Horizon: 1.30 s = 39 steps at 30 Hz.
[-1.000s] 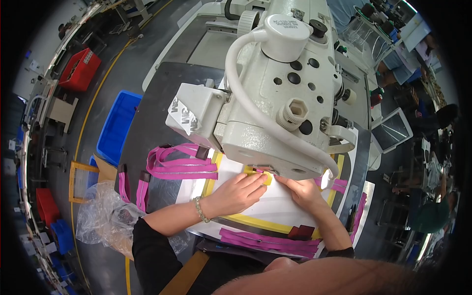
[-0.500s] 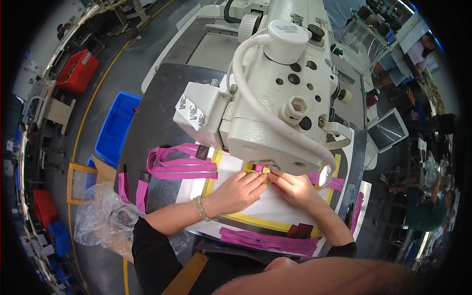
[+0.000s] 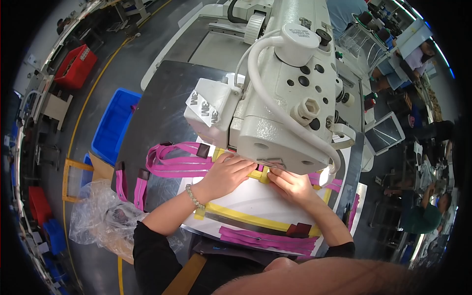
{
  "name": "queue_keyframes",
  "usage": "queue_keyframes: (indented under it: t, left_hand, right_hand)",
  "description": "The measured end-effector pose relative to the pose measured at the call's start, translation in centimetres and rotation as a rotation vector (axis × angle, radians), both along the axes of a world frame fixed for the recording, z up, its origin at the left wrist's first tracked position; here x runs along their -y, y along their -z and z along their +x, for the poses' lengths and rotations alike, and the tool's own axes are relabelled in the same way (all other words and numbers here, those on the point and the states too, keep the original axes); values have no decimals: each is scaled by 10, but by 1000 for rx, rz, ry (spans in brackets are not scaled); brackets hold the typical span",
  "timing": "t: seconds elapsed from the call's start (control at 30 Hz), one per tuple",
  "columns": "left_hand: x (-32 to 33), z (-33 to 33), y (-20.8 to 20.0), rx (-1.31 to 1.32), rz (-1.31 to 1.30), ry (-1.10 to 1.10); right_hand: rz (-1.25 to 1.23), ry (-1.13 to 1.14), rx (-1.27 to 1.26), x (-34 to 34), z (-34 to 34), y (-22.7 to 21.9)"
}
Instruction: Manually assembling small components onto pink zipper strips using a specialized sewing or assembly machine.
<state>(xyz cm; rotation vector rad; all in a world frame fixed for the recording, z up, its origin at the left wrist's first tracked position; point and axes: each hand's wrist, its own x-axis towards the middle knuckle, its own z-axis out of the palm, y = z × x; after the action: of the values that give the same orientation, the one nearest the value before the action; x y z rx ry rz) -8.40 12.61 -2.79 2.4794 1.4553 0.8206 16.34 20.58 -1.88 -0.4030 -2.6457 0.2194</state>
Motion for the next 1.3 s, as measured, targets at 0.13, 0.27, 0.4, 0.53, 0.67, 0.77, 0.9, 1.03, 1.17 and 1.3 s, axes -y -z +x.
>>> queue_keyframes:
  t: [0.13, 0.27, 0.4, 0.53, 0.67, 0.77, 0.9, 1.03, 1.17, 1.3]
  left_hand:
    - [-1, -1, 4, -17, 19, 32]
    - [-3, -1, -1, -100, 37, 58]
    - [-5, -1, -5, -178, 69, 74]
    - [-6, -1, -7, -235, 143, 83]
    - [-6, 2, -7, -258, 122, 86]
    - [-4, 5, -5, -285, 169, 64]
    - [-4, 9, -4, -344, 176, 62]
    - [-6, 11, -4, -273, 91, 88]
    - [-9, 12, -3, -200, 60, 87]
    - [-8, 14, -3, -226, 95, 55]
  right_hand:
    - [-20, -4, 1, 1, -3, -3]
    - [-38, -9, -10, 0, -2, -2]
    - [-53, 2, -5, 2, 1, 4]
    - [-57, 25, -27, 4, 0, 3]
    - [-6, 32, -40, 3, -3, 2]
    - [-8, 40, -42, 6, -3, 4]
    - [16, 42, -42, 7, -4, 2]
    - [-18, 61, 9, 9, -4, 1]
    - [-100, 164, 66, 22, -13, -8]
    - [-109, 294, 49, 32, -29, -5]
